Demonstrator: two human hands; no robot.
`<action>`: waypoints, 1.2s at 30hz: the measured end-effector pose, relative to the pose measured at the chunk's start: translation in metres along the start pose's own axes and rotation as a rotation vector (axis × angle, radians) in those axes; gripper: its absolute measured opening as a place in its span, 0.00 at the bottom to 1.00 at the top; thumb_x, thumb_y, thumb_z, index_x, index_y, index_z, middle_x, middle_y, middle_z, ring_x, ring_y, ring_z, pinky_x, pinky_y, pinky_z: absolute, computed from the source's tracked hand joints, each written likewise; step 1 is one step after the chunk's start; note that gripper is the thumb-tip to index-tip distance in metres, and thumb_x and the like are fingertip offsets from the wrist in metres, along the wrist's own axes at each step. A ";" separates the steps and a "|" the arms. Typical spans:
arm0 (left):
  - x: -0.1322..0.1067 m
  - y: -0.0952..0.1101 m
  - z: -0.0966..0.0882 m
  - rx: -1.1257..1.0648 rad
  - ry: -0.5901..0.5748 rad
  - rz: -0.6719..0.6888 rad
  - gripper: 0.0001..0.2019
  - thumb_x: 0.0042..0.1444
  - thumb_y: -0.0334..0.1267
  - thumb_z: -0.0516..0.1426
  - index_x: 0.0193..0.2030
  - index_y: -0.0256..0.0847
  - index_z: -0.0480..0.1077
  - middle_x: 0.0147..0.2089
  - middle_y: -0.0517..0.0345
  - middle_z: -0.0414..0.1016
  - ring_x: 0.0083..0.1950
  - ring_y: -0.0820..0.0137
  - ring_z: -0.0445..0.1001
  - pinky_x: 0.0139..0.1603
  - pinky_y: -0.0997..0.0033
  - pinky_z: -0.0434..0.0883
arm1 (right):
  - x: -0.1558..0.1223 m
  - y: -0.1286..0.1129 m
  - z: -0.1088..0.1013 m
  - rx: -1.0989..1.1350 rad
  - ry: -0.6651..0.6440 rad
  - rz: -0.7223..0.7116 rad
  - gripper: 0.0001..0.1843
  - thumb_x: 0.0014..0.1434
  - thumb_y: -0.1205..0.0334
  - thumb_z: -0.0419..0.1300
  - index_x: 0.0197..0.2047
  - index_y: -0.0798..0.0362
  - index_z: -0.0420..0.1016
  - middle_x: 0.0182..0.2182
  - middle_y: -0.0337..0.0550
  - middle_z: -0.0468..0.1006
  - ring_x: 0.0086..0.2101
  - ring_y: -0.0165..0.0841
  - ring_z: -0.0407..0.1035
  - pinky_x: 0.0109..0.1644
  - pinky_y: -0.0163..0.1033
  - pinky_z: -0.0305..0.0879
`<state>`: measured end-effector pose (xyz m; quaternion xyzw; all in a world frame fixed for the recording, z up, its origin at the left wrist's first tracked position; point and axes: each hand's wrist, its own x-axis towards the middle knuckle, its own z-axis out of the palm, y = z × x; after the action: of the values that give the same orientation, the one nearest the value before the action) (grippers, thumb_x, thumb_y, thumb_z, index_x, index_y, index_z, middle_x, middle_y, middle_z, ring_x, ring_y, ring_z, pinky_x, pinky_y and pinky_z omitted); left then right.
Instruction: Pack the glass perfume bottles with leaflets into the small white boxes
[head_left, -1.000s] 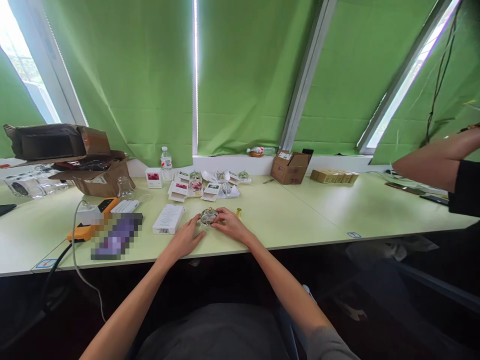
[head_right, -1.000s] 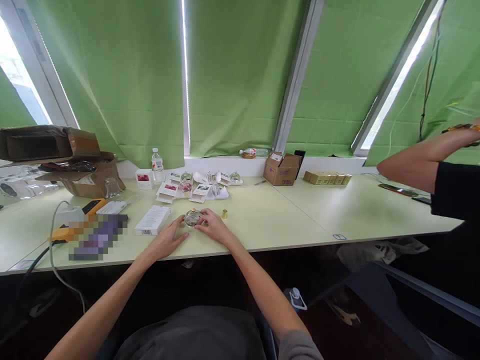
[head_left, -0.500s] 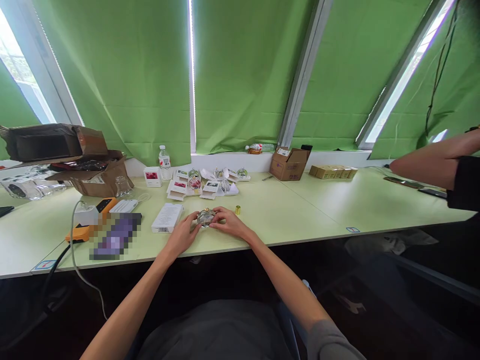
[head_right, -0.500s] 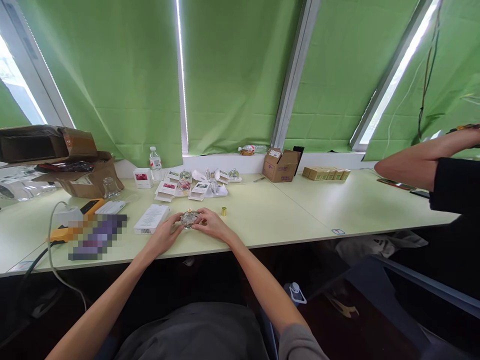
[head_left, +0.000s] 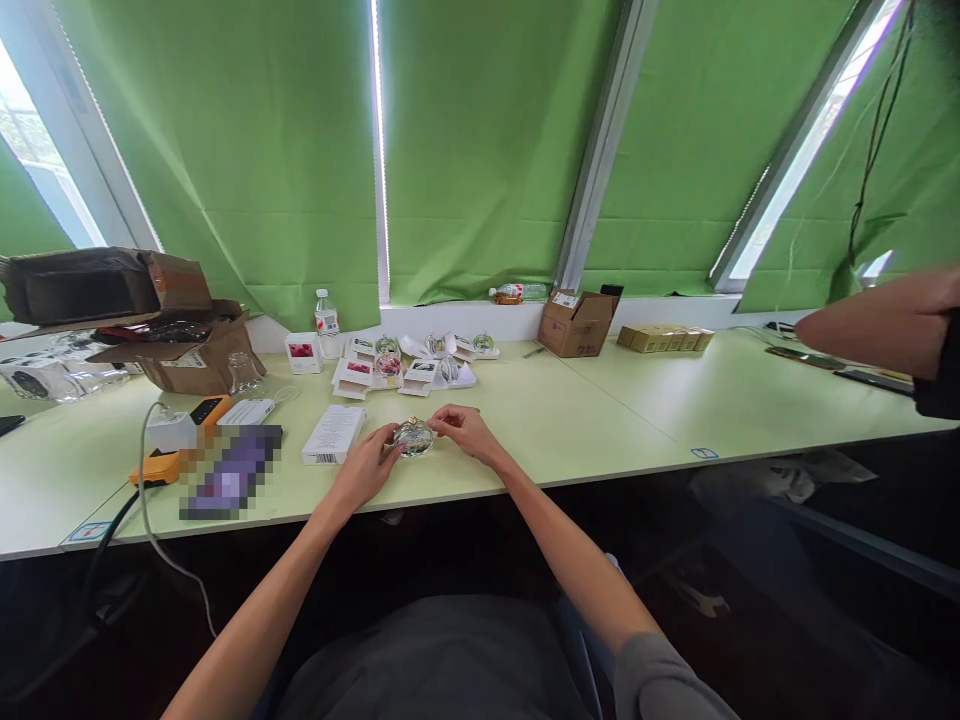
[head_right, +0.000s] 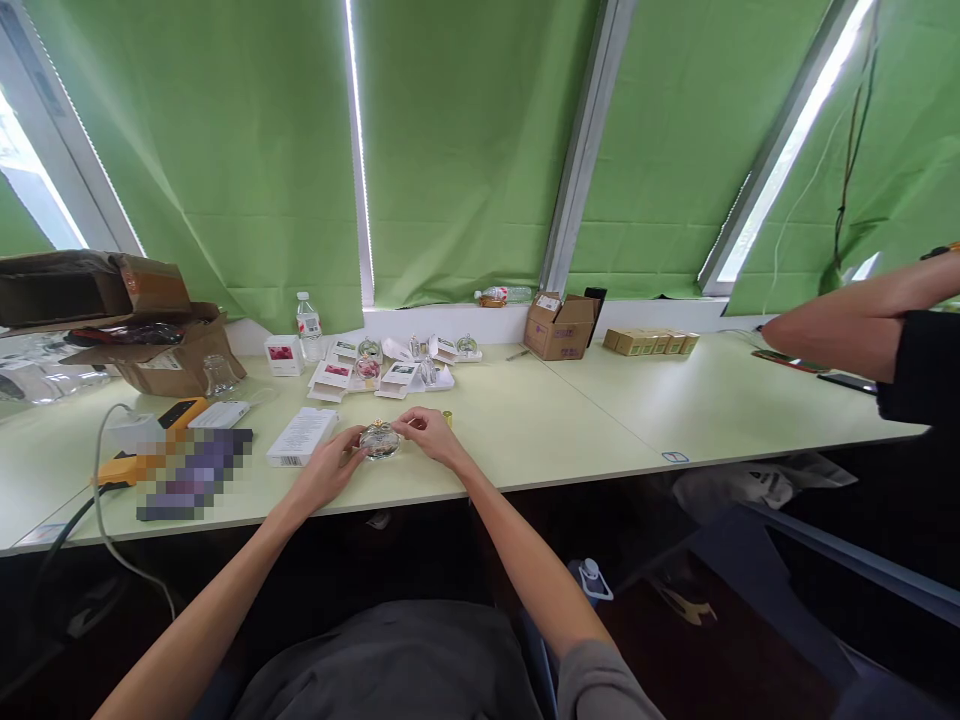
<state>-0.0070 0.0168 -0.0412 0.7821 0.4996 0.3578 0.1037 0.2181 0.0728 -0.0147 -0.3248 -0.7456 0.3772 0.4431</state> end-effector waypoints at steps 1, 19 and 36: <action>0.000 0.002 -0.001 -0.003 -0.002 0.002 0.19 0.65 0.45 0.48 0.60 0.44 0.62 0.54 0.50 0.73 0.52 0.60 0.74 0.51 0.60 0.71 | 0.001 0.001 0.000 0.006 0.004 0.010 0.20 0.54 0.45 0.62 0.34 0.55 0.78 0.32 0.43 0.77 0.31 0.30 0.70 0.37 0.37 0.70; -0.001 0.010 -0.003 0.021 -0.019 0.041 0.19 0.65 0.47 0.49 0.59 0.46 0.63 0.54 0.54 0.74 0.49 0.62 0.75 0.50 0.62 0.70 | 0.001 0.001 0.015 0.018 0.245 -0.045 0.15 0.54 0.50 0.63 0.38 0.53 0.78 0.35 0.45 0.81 0.36 0.36 0.75 0.44 0.41 0.71; -0.002 0.013 -0.004 0.016 -0.005 0.040 0.18 0.64 0.44 0.50 0.59 0.43 0.64 0.53 0.52 0.75 0.48 0.63 0.76 0.49 0.63 0.71 | -0.001 -0.010 0.043 0.290 0.334 -0.027 0.14 0.52 0.53 0.66 0.36 0.54 0.79 0.33 0.46 0.81 0.36 0.37 0.75 0.44 0.41 0.71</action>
<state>-0.0002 0.0082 -0.0324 0.7937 0.4864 0.3538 0.0914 0.1776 0.0553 -0.0205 -0.3055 -0.6042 0.4153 0.6076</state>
